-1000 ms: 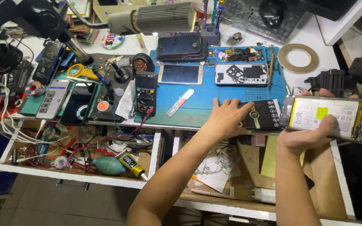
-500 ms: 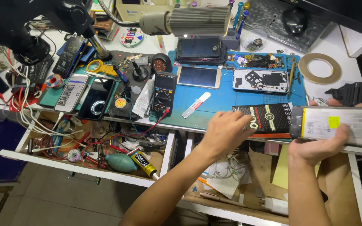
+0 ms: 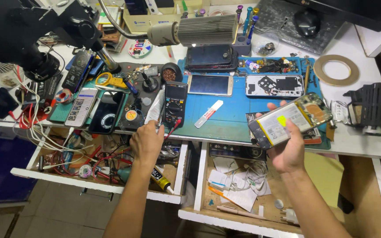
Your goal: Repairing a mobile phone by inspecting and assembling the screen and battery components
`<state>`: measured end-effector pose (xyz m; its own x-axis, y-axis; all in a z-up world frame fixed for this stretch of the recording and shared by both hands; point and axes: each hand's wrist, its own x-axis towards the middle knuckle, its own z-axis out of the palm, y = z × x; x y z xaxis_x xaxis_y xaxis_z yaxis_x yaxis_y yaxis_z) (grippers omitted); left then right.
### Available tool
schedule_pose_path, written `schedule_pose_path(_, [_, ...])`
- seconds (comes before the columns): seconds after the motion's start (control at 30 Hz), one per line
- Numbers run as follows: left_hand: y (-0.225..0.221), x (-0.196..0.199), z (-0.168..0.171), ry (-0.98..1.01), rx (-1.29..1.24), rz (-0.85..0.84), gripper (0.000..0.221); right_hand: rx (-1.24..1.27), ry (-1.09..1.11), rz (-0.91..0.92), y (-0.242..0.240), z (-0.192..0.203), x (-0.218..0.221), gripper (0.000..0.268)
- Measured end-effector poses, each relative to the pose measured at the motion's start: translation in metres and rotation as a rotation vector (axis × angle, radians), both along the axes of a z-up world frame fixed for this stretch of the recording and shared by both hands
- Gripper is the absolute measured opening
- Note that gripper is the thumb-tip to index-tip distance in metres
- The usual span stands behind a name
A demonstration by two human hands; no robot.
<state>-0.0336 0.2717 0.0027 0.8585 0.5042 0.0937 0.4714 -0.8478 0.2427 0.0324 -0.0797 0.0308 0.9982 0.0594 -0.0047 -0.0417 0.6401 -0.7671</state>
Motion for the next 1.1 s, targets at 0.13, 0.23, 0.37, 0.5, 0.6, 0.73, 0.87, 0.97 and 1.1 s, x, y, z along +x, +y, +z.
schedule_pose_path(0.13, [0.002,0.012,0.002,0.041,0.029,0.050,0.027,-0.026,0.036,0.072,0.000,-0.001,-0.001,0.059])
schedule_pose_path(0.23, [-0.002,0.015,0.008,-0.004,0.016,0.065,0.026,-0.032,0.026,0.090,-0.002,-0.002,0.002,0.061])
schedule_pose_path(0.37, [-0.002,0.015,0.006,-0.105,-0.049,0.094,0.027,-0.039,0.052,0.098,-0.006,-0.002,0.003,0.059])
schedule_pose_path(0.5, [-0.003,0.014,0.027,-0.372,-0.074,0.073,0.019,-0.025,0.039,0.100,-0.007,-0.005,0.005,0.061])
schedule_pose_path(0.6, [0.001,0.017,0.039,-0.572,-0.050,0.045,0.012,-0.007,0.048,0.102,-0.006,-0.007,0.004,0.061])
schedule_pose_path(0.73, [0.002,0.016,0.068,-0.761,-0.177,0.023,0.005,-0.028,0.043,0.088,-0.006,-0.005,0.004,0.058])
schedule_pose_path(0.87, [0.013,0.010,0.073,-0.792,-0.213,0.040,0.007,0.027,0.138,0.068,-0.004,0.000,0.003,0.062])
schedule_pose_path(0.97, [0.010,-0.005,0.089,-0.858,-0.123,0.037,0.012,-0.007,0.066,0.064,-0.005,-0.001,0.004,0.058])
schedule_pose_path(1.1, [-0.032,-0.045,0.126,-0.934,-0.412,-0.016,0.024,0.009,0.063,0.051,-0.009,-0.002,0.007,0.057])
